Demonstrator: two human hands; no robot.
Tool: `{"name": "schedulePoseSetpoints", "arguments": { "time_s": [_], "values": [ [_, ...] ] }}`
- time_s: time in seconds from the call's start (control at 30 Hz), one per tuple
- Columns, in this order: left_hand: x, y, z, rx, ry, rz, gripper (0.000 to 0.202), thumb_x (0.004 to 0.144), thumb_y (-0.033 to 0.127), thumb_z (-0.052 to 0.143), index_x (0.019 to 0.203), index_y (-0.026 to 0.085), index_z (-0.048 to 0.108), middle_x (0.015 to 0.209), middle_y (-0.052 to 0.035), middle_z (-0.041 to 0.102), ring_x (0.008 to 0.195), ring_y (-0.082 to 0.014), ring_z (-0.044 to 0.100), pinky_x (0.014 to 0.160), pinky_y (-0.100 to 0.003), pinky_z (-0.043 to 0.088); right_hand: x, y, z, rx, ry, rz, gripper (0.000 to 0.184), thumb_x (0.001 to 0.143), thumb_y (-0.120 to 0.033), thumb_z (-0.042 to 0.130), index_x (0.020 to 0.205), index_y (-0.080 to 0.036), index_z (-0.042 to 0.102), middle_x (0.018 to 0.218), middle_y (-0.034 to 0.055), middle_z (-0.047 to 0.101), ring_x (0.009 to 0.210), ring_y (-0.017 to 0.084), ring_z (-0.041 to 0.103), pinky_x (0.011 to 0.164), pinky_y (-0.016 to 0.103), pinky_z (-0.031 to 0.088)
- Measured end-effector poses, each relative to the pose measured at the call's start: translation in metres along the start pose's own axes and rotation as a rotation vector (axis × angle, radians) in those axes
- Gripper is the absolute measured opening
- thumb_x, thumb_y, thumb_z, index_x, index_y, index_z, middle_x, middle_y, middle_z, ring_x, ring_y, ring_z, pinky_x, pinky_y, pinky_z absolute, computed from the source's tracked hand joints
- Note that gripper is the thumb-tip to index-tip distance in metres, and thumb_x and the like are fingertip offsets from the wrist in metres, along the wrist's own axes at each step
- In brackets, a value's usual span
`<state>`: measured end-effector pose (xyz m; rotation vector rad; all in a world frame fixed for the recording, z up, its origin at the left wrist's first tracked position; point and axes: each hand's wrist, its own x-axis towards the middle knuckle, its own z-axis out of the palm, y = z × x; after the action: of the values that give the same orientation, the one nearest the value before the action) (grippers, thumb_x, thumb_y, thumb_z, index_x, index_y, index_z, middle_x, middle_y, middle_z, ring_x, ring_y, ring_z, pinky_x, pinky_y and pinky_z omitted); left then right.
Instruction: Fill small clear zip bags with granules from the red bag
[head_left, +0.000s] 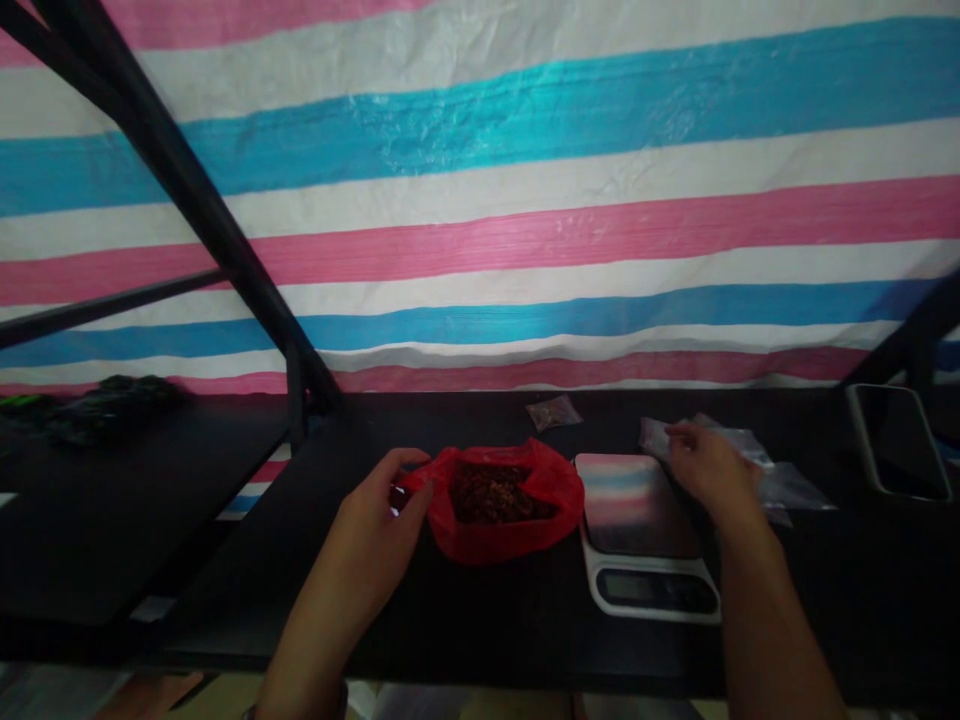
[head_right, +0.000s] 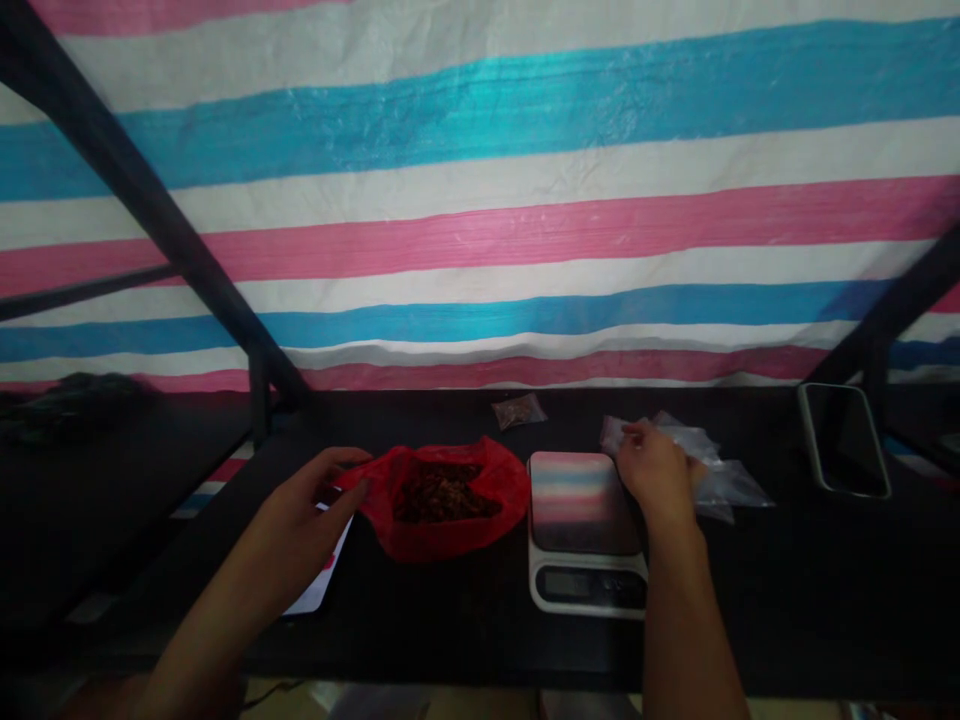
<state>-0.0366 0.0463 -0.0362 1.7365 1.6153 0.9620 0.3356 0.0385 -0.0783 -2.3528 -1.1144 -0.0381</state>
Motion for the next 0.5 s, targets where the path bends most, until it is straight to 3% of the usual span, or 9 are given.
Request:
{"name": "schedulePoseSetpoints", "arguments": {
  "time_s": [0.1,0.17,0.37,0.5],
  "values": [
    [0.000,0.002,-0.001,-0.014,-0.005,-0.018,0.042,0.082,0.053,0.062,0.109,0.022,0.071,0.099,-0.0084,0.078,0.081,-0.0288,0.071,0.071,-0.038,0.052,-0.003,-0.014,-0.004,0.100,0.063,0.087,0.044,0.094,-0.017,0.044,0.122,-0.017,0.077,0.111,0.0182,0.080,0.112,0.038,0.072,0.103,0.059,0.044],
    [-0.001,0.002,-0.001,-0.020,-0.021,-0.025,0.042,0.082,0.053,0.061,0.109,0.022,0.070,0.100,-0.0084,0.078,0.081,-0.0284,0.070,0.071,-0.038,0.052,-0.005,-0.030,-0.005,0.157,0.108,0.045,0.046,0.095,-0.016,0.043,0.128,-0.017,0.074,0.117,0.0177,0.080,0.116,0.037,0.072,0.105,0.057,0.044],
    [-0.005,0.001,-0.001,0.007,-0.054,-0.038,0.043,0.086,0.055,0.062,0.114,0.023,0.070,0.089,-0.0050,0.073,0.077,-0.0267,0.067,0.069,-0.036,0.047,-0.017,-0.077,0.024,0.004,-0.253,-0.219,0.044,0.103,-0.023,0.045,0.136,-0.020,0.074,0.125,0.0172,0.080,0.124,0.038,0.070,0.112,0.060,0.041],
    [-0.010,0.002,0.000,0.035,-0.060,-0.054,0.044,0.086,0.055,0.064,0.117,0.025,0.070,0.078,0.0005,0.063,0.066,-0.0228,0.057,0.063,-0.033,0.041,-0.027,-0.100,0.043,-0.012,-0.303,-0.338,0.044,0.106,-0.027,0.046,0.140,-0.026,0.073,0.151,0.0109,0.068,0.144,0.037,0.056,0.121,0.060,0.033]
  ]
}}
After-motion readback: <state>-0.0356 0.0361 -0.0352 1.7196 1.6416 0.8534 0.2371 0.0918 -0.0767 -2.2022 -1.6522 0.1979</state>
